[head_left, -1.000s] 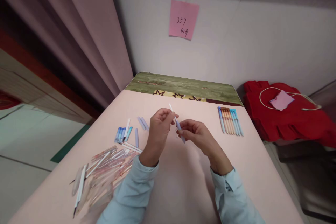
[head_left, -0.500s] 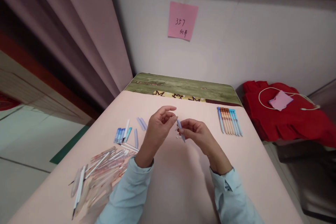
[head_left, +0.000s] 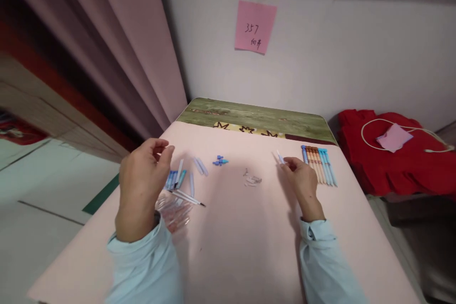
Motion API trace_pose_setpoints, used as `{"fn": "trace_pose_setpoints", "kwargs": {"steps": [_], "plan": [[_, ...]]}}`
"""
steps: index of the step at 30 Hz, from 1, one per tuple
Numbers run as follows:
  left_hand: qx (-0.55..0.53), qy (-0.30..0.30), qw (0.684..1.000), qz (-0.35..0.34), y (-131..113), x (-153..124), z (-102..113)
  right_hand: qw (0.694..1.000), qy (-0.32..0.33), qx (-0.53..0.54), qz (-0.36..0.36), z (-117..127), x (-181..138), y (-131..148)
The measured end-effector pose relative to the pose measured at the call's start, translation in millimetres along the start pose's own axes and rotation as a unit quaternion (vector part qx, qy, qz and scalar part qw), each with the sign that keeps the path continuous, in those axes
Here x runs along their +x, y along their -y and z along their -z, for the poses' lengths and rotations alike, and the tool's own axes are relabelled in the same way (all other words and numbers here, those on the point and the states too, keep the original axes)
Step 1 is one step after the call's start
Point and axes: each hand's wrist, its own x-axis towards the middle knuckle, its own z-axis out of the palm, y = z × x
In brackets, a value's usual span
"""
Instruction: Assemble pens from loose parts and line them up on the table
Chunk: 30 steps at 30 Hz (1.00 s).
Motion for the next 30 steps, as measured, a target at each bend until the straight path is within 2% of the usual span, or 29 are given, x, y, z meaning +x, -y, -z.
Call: {"fn": "trace_pose_setpoints", "kwargs": {"steps": [5,11,14,20,22,25,30], "plan": [[0.062,0.026,0.996,0.058,17,2,13,0.999,0.001,-0.048,0.018,-10,-9,12],[0.078,0.06,0.99,0.096,35,7,11,0.99,-0.009,-0.115,0.076,-23,-18,11],[0.087,0.057,0.989,0.101,47,13,-1,0.988,-0.012,-0.116,0.101,-26,-18,7],[0.104,0.096,0.983,0.114,67,23,-46,0.996,-0.023,-0.062,0.067,-18,-14,1],[0.111,0.117,0.979,0.127,67,24,-57,0.997,-0.025,-0.053,0.057,-14,-12,1],[0.122,0.152,0.972,0.129,59,22,-61,0.997,-0.039,-0.041,0.052,-10,-10,3],[0.087,0.139,0.986,0.023,28,13,-52,0.996,-0.063,-0.025,0.059,-4,-8,6]]}}
